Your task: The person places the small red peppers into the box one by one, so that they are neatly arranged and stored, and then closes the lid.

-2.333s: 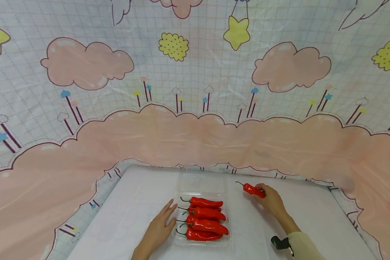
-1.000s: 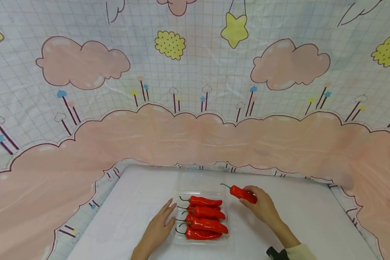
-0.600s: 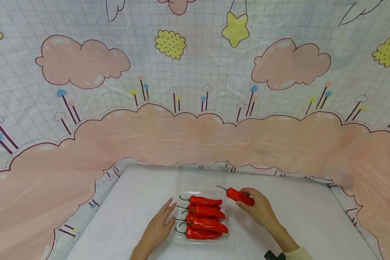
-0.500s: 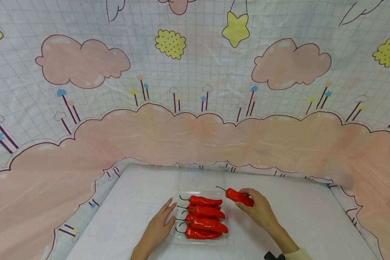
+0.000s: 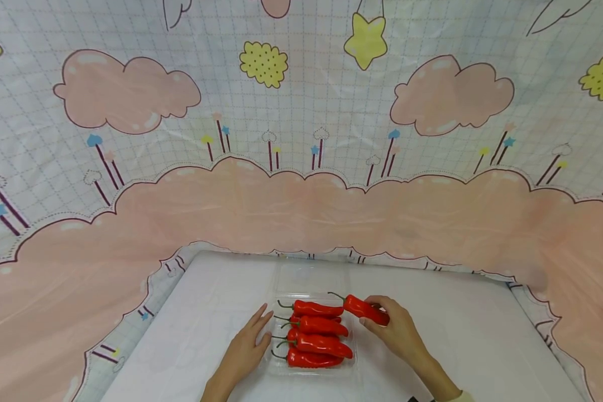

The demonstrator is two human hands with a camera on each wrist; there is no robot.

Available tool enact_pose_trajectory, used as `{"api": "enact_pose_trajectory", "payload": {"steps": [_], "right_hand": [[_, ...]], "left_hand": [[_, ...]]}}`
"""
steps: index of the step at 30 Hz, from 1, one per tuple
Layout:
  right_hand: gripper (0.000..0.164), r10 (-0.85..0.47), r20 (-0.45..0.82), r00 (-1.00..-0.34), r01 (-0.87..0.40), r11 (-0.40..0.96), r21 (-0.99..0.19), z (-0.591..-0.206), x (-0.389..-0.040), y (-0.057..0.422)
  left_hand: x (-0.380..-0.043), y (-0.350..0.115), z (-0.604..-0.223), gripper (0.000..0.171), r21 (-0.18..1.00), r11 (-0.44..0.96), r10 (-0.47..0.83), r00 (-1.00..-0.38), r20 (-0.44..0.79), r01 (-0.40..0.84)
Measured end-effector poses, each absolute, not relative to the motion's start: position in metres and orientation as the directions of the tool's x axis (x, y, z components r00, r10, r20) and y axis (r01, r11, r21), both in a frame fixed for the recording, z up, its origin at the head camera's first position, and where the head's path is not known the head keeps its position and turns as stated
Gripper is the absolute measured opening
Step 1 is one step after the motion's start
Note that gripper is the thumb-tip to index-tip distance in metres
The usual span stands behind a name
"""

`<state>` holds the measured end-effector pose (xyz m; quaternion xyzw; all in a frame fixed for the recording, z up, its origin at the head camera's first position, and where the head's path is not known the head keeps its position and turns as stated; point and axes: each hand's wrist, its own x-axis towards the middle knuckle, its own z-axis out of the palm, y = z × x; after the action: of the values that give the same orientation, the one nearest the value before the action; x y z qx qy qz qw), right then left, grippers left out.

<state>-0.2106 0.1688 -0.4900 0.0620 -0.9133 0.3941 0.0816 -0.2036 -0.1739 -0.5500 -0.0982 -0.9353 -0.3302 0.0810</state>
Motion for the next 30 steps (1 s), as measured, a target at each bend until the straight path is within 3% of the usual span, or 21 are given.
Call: {"api": "enact_pose_trajectory", "payload": {"steps": [30], "right_hand": [[0.043, -0.146, 0.195, -0.97, -0.242, 0.663, -0.708, -0.498, -0.193, 0.146]], "left_hand": [[-0.205, -0.171, -0.551, 0.047, 0.603, 0.764, 0.123, -0.969, 0.213, 0.23]]}}
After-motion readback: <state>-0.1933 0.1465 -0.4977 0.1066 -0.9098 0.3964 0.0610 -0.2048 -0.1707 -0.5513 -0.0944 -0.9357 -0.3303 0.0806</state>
